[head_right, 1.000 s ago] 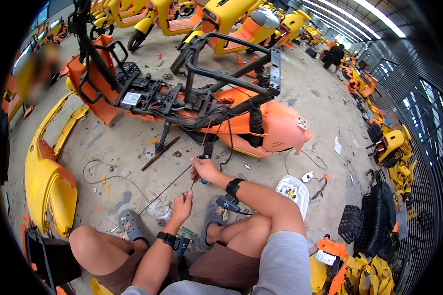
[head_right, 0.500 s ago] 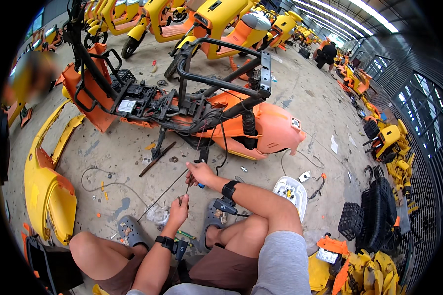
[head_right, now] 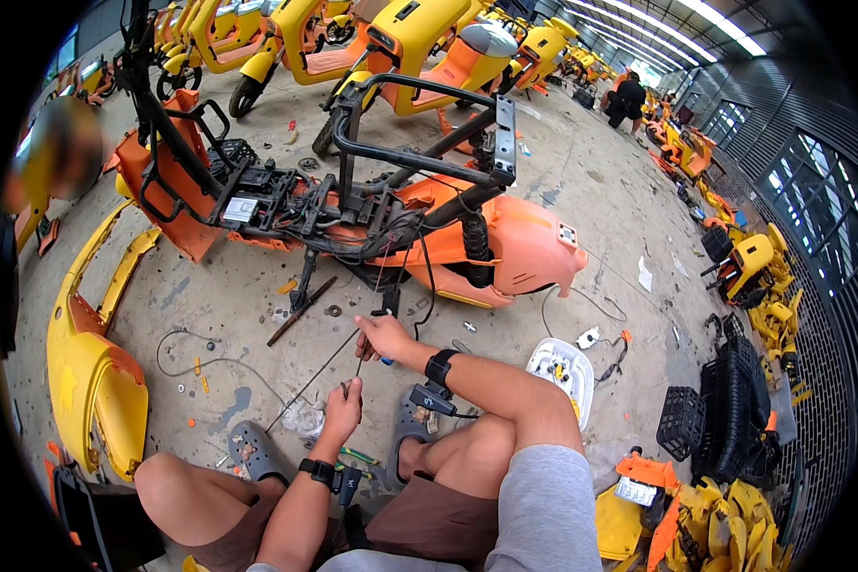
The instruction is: The person manipulates electrical wiring on the frame of an orange electric scooter, using pliers to strip insulation and a screwdriver to adjust components.
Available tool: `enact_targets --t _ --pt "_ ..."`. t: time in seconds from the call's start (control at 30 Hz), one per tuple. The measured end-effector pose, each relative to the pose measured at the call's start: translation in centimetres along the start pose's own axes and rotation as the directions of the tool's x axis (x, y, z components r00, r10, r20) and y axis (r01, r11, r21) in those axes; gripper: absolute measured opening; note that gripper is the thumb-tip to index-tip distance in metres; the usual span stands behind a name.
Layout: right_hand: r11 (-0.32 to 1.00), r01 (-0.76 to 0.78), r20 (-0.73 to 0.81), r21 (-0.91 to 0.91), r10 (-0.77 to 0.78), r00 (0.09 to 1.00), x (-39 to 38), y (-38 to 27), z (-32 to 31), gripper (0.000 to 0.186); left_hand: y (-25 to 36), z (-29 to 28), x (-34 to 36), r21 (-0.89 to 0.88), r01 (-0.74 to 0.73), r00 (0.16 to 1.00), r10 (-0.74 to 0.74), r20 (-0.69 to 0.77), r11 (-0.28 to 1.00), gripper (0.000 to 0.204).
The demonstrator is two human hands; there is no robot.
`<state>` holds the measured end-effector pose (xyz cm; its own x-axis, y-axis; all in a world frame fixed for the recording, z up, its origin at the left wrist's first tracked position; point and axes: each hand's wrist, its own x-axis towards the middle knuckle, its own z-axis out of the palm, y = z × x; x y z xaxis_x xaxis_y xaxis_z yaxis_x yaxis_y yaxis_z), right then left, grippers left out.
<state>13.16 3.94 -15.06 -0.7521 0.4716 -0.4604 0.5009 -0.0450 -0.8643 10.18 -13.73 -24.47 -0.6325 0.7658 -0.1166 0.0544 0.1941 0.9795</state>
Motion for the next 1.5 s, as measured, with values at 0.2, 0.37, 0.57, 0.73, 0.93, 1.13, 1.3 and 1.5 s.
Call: enact_targets --t 0.2,0.37,0.57,0.73,0.93,1.13,1.3,1.5 --pt "1.0 0.004 0.0 -0.003 -0.004 1.0 -0.2 -0.2 0.1 0.053 -0.2 -0.1 0.0 -0.021 0.006 1.0 -0.005 0.013 1.0 0.046" --pt "1.0 -0.001 0.006 0.009 0.001 1.0 0.0 0.0 -0.1 0.052 -0.4 0.0 0.1 -0.022 0.007 1.0 -0.007 0.02 1.0 0.046" --pt "0.996 -0.04 0.023 0.077 0.038 0.999 -0.4 -0.6 0.4 0.051 -0.3 -0.2 0.0 -0.031 0.018 1.0 -0.018 0.011 0.999 0.046" --pt "1.0 0.011 -0.009 0.014 -0.011 1.0 -1.0 -0.9 0.4 0.052 1.6 0.0 -0.9 -0.006 -0.035 0.999 0.035 -0.03 0.999 0.047" --pt "0.994 0.086 -0.047 -0.072 -0.089 0.995 -1.2 -1.2 1.1 0.055 1.7 0.4 -1.8 -0.121 0.03 0.999 -0.034 -0.029 0.992 0.044" --pt "0.978 0.093 -0.117 -0.185 -0.116 0.986 -1.3 -1.1 1.6 0.058 3.1 -0.6 -2.6 -0.03 0.105 0.993 -0.107 -0.052 0.994 0.044" --pt "0.978 0.073 -0.131 -0.195 -0.099 0.986 -1.9 -2.1 1.9 0.054 3.7 -0.8 -2.8 0.009 0.084 0.993 -0.083 -0.087 0.996 0.044" --pt "0.996 0.078 -0.107 -0.05 -0.083 0.991 -0.6 0.1 1.2 0.053 3.3 -0.2 -2.3 -0.009 0.089 0.995 -0.089 -0.053 0.996 0.045"
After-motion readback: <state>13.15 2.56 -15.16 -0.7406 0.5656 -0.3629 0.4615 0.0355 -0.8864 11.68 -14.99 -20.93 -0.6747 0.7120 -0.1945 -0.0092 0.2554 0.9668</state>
